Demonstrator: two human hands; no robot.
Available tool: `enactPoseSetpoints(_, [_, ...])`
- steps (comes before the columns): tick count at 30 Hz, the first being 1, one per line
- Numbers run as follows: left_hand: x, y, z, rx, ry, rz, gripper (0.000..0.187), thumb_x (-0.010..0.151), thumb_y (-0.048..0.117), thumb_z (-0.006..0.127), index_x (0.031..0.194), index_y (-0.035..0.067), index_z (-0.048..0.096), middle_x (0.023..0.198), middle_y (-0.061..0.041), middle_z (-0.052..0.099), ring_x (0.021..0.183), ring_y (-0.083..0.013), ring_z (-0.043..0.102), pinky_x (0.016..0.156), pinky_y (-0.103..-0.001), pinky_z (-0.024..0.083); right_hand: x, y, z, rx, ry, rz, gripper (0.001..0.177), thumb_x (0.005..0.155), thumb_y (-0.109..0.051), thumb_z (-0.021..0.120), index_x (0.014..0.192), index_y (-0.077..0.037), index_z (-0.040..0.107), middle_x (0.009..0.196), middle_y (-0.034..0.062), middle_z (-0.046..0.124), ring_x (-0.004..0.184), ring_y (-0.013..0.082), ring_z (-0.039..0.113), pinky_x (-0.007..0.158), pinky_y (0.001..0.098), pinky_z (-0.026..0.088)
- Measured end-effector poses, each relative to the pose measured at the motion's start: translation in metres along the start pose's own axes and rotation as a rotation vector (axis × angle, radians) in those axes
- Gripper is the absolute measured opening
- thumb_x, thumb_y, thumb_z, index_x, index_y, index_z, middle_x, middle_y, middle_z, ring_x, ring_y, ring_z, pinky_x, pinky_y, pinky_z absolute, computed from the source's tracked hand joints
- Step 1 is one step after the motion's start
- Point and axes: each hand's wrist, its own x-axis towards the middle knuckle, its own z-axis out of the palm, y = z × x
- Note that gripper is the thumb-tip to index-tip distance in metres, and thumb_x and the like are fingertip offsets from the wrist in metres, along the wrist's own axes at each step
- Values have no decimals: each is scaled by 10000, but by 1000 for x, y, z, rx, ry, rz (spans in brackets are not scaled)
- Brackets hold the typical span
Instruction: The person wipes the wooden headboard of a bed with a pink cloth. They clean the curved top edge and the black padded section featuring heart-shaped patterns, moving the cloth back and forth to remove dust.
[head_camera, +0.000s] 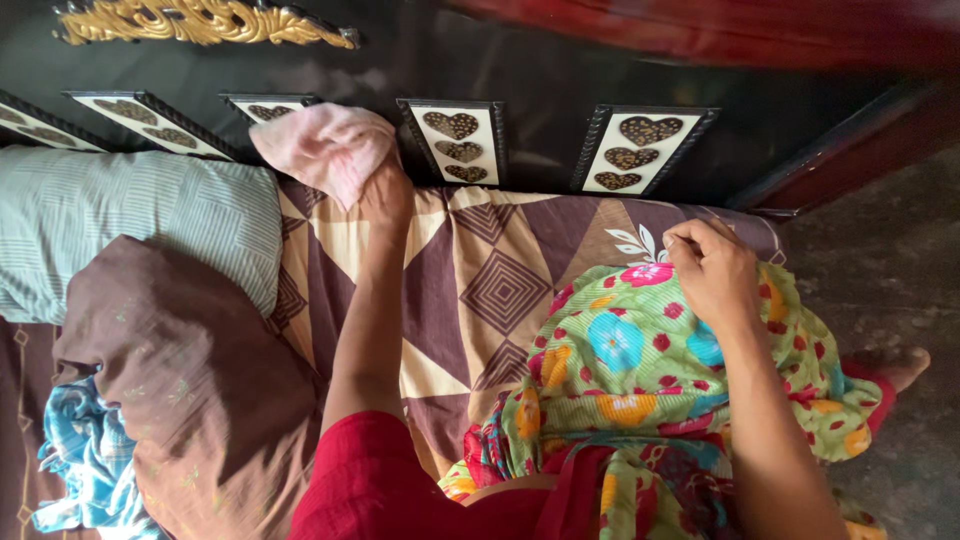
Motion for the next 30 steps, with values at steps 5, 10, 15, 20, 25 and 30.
enactPoseSetpoints(5, [-56, -8, 14, -88, -239, -54, 276, 968, 131, 552, 1172, 7, 689, 1101, -233, 709, 983, -414, 688, 877, -510, 530, 0, 0, 2, -21, -4, -20, 88, 985, -121, 707, 1000, -36, 723, 951, 110, 709, 811, 248, 714, 718, 362, 548])
enactPoseSetpoints(10, [-58, 9, -1, -405, -283, -273, 446, 1031, 267, 558, 1249, -120, 588, 1049, -370, 655, 889, -521, 639, 749, -550, 501, -2, -1, 0, -2, 4, -2, 91, 979, -122, 700, 1004, -37, 721, 953, 110, 707, 804, 243, 713, 701, 359, 548])
enactPoseSetpoints(15, [18, 24, -33, -562, -172, -592, 409, 1060, 340, 523, 1079, -60, 602, 920, -260, 711, 809, -391, 714, 705, -448, 555, -2, -4, -3, -4, 1, 26, 94, 975, -123, 705, 1001, -35, 724, 914, 114, 699, 767, 246, 701, 681, 358, 541])
enactPoseSetpoints(20, [68, 47, -74, -688, 175, -353, 308, 1099, 209, 548, 1114, -89, 625, 958, -247, 719, 831, -341, 715, 747, -406, 556, 0, -5, -1, 33, -12, 41, 93, 977, -128, 695, 1003, -43, 723, 946, 102, 710, 776, 223, 720, 679, 345, 552])
enactPoseSetpoints(25, [79, 65, -88, -837, 172, -210, 215, 1115, 133, 562, 1166, -62, 637, 993, -223, 733, 887, -315, 737, 802, -382, 587, 0, -7, -3, -3, -1, 38, 101, 966, -129, 705, 1019, -47, 728, 976, 107, 716, 762, 232, 714, 659, 346, 551])
enactPoseSetpoints(30, [62, 113, -53, -801, -186, -113, 210, 1052, 110, 581, 1172, -39, 668, 901, -204, 722, 799, -319, 716, 721, -390, 563, 2, -7, -2, 15, -27, 51, 85, 972, -126, 697, 1006, -53, 725, 962, 99, 717, 761, 232, 721, 662, 349, 550])
